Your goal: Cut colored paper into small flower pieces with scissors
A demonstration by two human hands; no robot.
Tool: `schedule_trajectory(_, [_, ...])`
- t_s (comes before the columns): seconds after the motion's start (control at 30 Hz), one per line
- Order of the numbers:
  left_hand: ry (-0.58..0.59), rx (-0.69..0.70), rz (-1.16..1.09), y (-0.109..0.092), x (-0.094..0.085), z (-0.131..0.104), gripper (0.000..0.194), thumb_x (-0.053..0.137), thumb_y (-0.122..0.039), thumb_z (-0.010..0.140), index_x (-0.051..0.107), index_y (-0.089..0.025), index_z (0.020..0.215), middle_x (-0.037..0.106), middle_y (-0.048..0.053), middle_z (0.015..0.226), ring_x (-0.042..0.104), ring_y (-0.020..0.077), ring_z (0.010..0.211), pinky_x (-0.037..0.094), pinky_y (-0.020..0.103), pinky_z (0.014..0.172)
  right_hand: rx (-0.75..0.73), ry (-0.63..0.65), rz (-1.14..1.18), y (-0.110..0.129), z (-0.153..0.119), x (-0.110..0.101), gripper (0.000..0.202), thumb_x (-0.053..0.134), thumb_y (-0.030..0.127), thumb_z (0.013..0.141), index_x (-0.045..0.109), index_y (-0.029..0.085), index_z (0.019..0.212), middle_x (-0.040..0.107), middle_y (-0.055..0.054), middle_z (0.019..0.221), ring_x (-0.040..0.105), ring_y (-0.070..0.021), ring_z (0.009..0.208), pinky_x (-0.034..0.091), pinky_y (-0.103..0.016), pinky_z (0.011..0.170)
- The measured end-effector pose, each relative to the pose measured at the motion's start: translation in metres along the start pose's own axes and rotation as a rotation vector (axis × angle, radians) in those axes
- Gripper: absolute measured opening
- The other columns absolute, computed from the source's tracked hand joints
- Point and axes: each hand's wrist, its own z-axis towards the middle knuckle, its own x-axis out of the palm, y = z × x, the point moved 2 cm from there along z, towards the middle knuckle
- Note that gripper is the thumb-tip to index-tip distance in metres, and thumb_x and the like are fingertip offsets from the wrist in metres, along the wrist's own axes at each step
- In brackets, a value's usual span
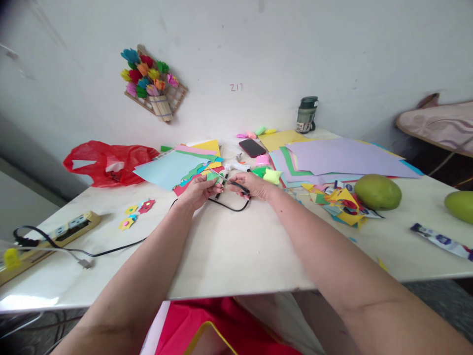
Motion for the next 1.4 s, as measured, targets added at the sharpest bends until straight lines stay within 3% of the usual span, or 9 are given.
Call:
schedule_trajectory(0.53, [-0.085,0.011,-0.006,-0.0023,-0.0006,-0.0013,0.024,0.072,-0.023,0.075,0.054,-0.014,0.087,0.071,0.006,0.075,0.070,0.0157,0.062,0.057,0.028,0.069,0.031,-0.004,0.033,-0.0031,0.0016,-0.0019,0.019,0.064,0.023,0.073,0.059,0.016,0.089,0.050,0.006,0.049,0.041,-0.0071,0.038,0.030,-0.017,0.031])
schedule_trajectory(0.8, [-0.069,0.025,0.029,-0.0028,0.0001,-0.0009,0.025,0.072,-0.024,0.076,0.049,-0.016,0.080,0.068,0.002,0.066,0.065,0.0111,0.053,0.054,0.024,0.065,0.021,-0.002,0.012,-0.0048,0.0016,-0.0027,0.016,0.063,0.023,0.075,0.059,0.015,0.089,0.050,0.006,0.049,0.041,-0.0067,0.038,0.030,-0.017,0.032])
schedule_trajectory(1.4, [-0.019,0.020,0.049,-0.0035,-0.0012,-0.0009,0.021,0.071,-0.023,0.075,0.053,-0.013,0.080,0.068,0.004,0.066,0.065,0.0115,0.052,0.052,0.023,0.061,0.080,-0.028,-0.016,0.0003,-0.0027,-0.0023,0.024,0.068,0.024,0.073,0.059,0.014,0.093,0.050,0.007,0.049,0.042,-0.0057,0.039,0.032,-0.015,0.032])
